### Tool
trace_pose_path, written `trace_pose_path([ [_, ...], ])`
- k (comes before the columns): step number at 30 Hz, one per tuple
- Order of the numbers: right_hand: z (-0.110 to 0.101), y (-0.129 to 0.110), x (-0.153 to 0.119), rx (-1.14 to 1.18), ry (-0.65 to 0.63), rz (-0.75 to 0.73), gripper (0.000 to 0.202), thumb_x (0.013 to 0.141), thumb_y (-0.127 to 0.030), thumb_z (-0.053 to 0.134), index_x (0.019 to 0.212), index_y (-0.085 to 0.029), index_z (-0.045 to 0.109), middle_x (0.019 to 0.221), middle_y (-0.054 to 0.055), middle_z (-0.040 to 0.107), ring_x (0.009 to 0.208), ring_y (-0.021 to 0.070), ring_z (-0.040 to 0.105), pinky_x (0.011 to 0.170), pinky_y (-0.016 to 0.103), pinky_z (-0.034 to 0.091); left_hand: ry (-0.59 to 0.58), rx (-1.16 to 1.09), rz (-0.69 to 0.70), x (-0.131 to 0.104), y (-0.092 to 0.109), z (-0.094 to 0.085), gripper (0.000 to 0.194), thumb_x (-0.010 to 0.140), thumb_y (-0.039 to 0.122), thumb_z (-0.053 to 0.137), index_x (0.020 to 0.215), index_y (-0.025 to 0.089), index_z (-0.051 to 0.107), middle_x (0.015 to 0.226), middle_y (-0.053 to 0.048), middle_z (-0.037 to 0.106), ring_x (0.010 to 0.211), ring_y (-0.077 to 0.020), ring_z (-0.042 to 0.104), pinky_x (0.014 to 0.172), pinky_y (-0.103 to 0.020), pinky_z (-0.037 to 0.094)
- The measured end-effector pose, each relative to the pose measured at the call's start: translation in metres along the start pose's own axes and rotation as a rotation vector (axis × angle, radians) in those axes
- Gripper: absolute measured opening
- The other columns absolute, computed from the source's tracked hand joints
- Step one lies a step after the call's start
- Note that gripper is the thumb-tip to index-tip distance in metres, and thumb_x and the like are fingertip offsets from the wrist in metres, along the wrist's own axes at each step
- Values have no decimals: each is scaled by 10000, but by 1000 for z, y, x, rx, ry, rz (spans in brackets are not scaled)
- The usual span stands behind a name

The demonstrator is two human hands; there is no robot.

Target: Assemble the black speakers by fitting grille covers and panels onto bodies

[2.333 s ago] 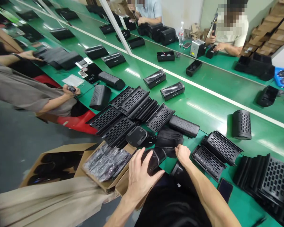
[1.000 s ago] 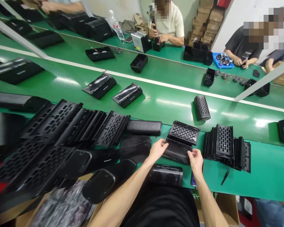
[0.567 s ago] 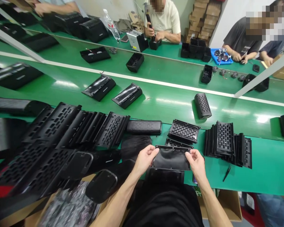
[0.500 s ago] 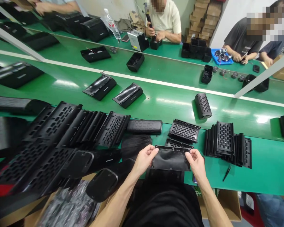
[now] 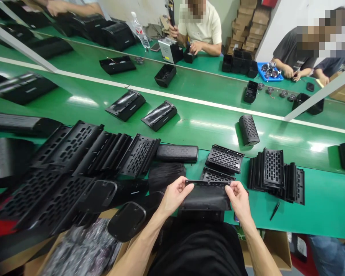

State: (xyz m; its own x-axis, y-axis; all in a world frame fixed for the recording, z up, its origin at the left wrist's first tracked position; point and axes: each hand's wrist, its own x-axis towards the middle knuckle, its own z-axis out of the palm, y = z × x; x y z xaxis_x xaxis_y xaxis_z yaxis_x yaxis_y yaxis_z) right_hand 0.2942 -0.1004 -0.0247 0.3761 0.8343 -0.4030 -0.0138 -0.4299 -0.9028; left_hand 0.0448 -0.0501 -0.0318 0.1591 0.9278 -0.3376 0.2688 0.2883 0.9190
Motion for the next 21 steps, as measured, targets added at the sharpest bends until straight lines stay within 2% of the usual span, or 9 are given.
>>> trace_pose_path([
  [3,2,0,1,5,-15,3,507,685,-641,853,891,-224,651,761,3,663,699,181,575,679,305,457,28,24,7,2,-1,1,327,875,467,623,714,205,511,620,78,346,590,-103,324,571,-239,271],
  [7,3,-1,1,9,-24,7,520,689,-663,844,872,-210,667,807,24,694,734,187,593,707,308,469,15,-51,-14,4,-5,1,345,879,498,632,743,196,537,652,66,416,615,-104,377,588,-227,309],
  [12,-1,-3,-1,1,-11,5,490,748,-676,791,877,-217,677,668,-25,593,597,149,482,566,274,396,-84,-252,-70,3,-7,-2,315,855,490,672,914,183,634,743,30,563,642,-112,491,598,-213,400],
  [15,-3,-5,-2,9,-23,10,485,769,-680,767,909,-223,690,629,-34,555,560,144,450,541,275,391,-87,-288,-78,2,-5,-3,312,844,475,689,951,184,654,774,14,605,667,-121,541,620,-214,442],
  [19,-2,-8,-2,38,-37,-4,536,645,-654,865,931,-239,681,790,13,664,716,192,584,685,316,506,-56,-256,-90,2,0,-4,316,859,500,665,923,190,665,738,25,592,611,-111,512,569,-206,425],
  [21,0,-8,-2,41,-48,-3,544,634,-642,879,939,-236,684,835,33,687,777,214,616,749,342,527,-70,-258,-97,2,-1,-4,341,862,526,658,934,193,667,735,28,585,582,-108,494,531,-207,403],
])
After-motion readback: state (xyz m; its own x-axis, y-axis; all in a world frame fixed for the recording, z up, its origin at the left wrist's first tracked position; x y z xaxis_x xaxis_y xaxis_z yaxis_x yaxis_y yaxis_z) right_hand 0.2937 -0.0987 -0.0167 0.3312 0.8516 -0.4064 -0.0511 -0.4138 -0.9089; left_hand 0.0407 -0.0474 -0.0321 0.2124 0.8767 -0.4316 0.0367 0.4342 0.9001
